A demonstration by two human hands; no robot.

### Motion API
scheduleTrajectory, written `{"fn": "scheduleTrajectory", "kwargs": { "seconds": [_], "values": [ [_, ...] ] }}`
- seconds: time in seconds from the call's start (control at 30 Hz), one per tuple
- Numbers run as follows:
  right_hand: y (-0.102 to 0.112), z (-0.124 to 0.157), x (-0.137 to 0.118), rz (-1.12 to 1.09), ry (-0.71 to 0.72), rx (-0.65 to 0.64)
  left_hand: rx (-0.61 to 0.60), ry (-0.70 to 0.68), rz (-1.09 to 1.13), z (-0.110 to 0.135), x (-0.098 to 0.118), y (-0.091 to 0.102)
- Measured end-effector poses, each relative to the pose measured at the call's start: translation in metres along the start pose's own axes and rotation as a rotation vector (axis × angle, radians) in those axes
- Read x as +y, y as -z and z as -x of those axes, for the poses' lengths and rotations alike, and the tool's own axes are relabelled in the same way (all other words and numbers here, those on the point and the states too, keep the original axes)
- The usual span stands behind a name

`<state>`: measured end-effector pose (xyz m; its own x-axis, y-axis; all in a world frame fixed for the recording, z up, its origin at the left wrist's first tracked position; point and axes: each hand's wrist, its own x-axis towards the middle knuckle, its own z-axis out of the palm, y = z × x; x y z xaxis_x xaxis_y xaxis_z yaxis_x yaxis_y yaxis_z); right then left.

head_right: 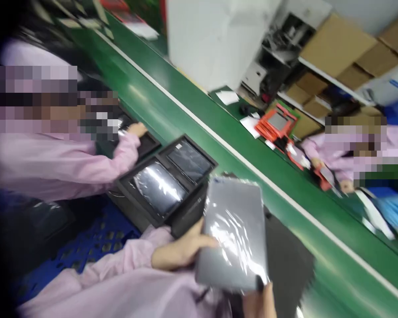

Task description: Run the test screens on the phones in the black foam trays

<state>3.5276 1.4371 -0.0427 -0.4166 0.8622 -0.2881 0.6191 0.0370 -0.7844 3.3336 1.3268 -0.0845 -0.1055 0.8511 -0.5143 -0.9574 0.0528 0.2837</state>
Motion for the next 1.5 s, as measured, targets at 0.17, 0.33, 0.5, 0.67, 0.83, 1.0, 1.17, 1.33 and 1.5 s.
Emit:
{"fn": "scheduleTrajectory", "kwargs": {
  "seconds": [0.17,0.33,0.5,0.67,0.83,1.0,1.17,1.33,1.5],
  "values": [
    [0.017,0.011,-0.004,-0.040,0.064,0.313,-0.023,0.078,-0.086,0.005,-0.001,0.012],
    [-0.004,-0.011,-0.024,0.042,0.262,0.387,-0.053,0.019,-0.243,0.013,-0.006,0.034],
    [-0.022,-0.017,-0.030,0.113,0.407,0.461,-0.017,-0.130,-0.458,0.022,-0.004,0.059],
    [-0.030,-0.030,-0.027,0.134,0.499,0.517,0.017,-0.088,-0.532,0.031,0.007,0.052],
    [-0.024,-0.004,-0.051,0.063,0.661,0.172,0.081,-0.038,-0.546,0.032,0.011,0.041],
    [0.006,0.046,-0.060,-0.245,0.643,-0.637,0.175,-0.087,-0.482,0.029,0.007,0.039],
    [0.013,0.036,-0.018,-0.210,0.174,0.191,0.158,-0.030,-0.455,0.030,0.010,0.032],
    [-0.013,0.032,0.006,-0.283,-0.076,0.033,0.144,0.002,-0.567,0.043,0.011,0.018],
    [-0.026,0.044,0.012,-0.329,-0.187,0.097,0.098,0.042,-0.578,0.059,0.006,0.014]
  ]
}}
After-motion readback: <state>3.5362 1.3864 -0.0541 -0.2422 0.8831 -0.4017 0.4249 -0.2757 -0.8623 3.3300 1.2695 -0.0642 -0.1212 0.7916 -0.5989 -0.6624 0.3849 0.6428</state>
